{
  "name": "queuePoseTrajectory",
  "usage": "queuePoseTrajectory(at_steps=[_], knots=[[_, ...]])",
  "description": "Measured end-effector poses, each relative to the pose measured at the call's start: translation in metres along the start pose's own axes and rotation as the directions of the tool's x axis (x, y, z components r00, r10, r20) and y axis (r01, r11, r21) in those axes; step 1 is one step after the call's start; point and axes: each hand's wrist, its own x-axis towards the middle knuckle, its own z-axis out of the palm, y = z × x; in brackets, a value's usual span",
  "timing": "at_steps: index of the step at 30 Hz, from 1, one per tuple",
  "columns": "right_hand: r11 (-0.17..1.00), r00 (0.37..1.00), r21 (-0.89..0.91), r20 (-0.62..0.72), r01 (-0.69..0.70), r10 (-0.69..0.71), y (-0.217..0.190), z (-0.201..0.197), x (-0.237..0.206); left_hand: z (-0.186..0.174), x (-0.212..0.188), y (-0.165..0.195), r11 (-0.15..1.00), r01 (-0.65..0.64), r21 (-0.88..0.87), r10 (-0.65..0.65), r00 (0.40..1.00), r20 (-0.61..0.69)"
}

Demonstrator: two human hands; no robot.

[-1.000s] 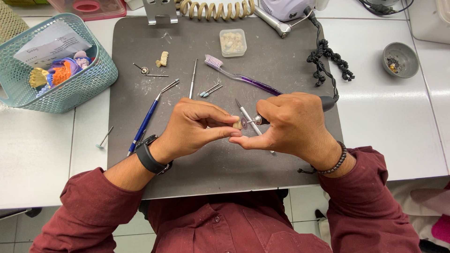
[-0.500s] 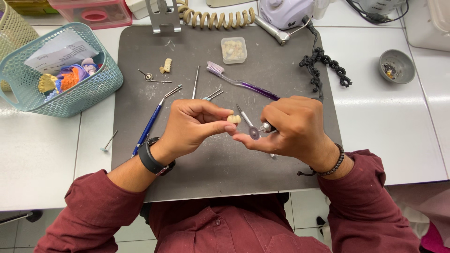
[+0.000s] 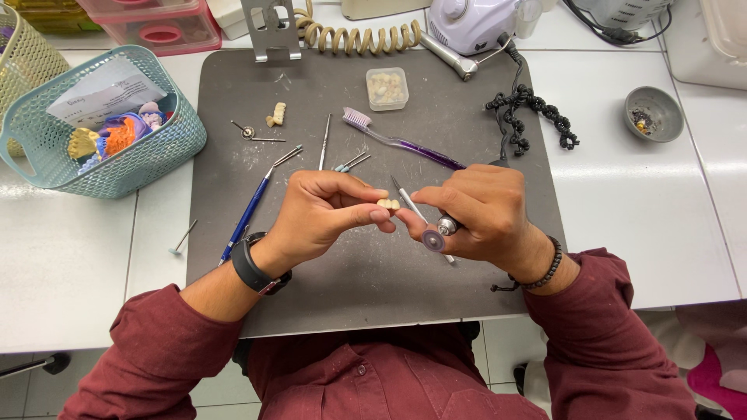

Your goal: The person holds a small dental prosthesis in one hand and grinds and shapes its surface with a rotary handpiece, repositioning the piece repeatedly to work different areas. They briefly switch handpieces partway through and continue grinding the prosthesis over the work mat.

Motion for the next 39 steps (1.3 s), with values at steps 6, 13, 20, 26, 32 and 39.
queuePoseTrajectory(at_steps=[6, 13, 20, 26, 32, 39], knots=[[0.986, 0.982, -0.095, 0.115, -0.14, 0.15, -0.002, -0.002, -0.001, 0.008, 0.0, 0.006, 0.902, -0.213, 0.375, 0.223, 0.975, 0.016], [0.944, 0.959, -0.294, 0.189, -0.149, 0.211, -0.002, -0.002, 0.004, 0.012, 0.003, 0.012, 0.653, -0.394, 0.646, 0.415, 0.901, 0.129], [0.928, 0.946, -0.339, 0.219, -0.155, 0.238, -0.004, -0.001, 0.005, 0.011, 0.003, 0.013, 0.633, -0.434, 0.64, 0.415, 0.889, 0.192], [0.927, 0.94, -0.337, 0.23, -0.166, 0.252, -0.006, -0.002, 0.004, 0.011, 0.003, 0.013, 0.628, -0.428, 0.65, 0.405, 0.893, 0.197], [0.929, 0.934, -0.327, 0.247, -0.172, 0.26, -0.006, 0.0, 0.004, 0.01, 0.003, 0.012, 0.637, -0.422, 0.645, 0.397, 0.897, 0.195], [0.926, 0.935, -0.333, 0.236, -0.178, 0.264, -0.006, -0.001, 0.004, 0.01, 0.003, 0.011, 0.64, -0.409, 0.651, 0.391, 0.902, 0.183]])
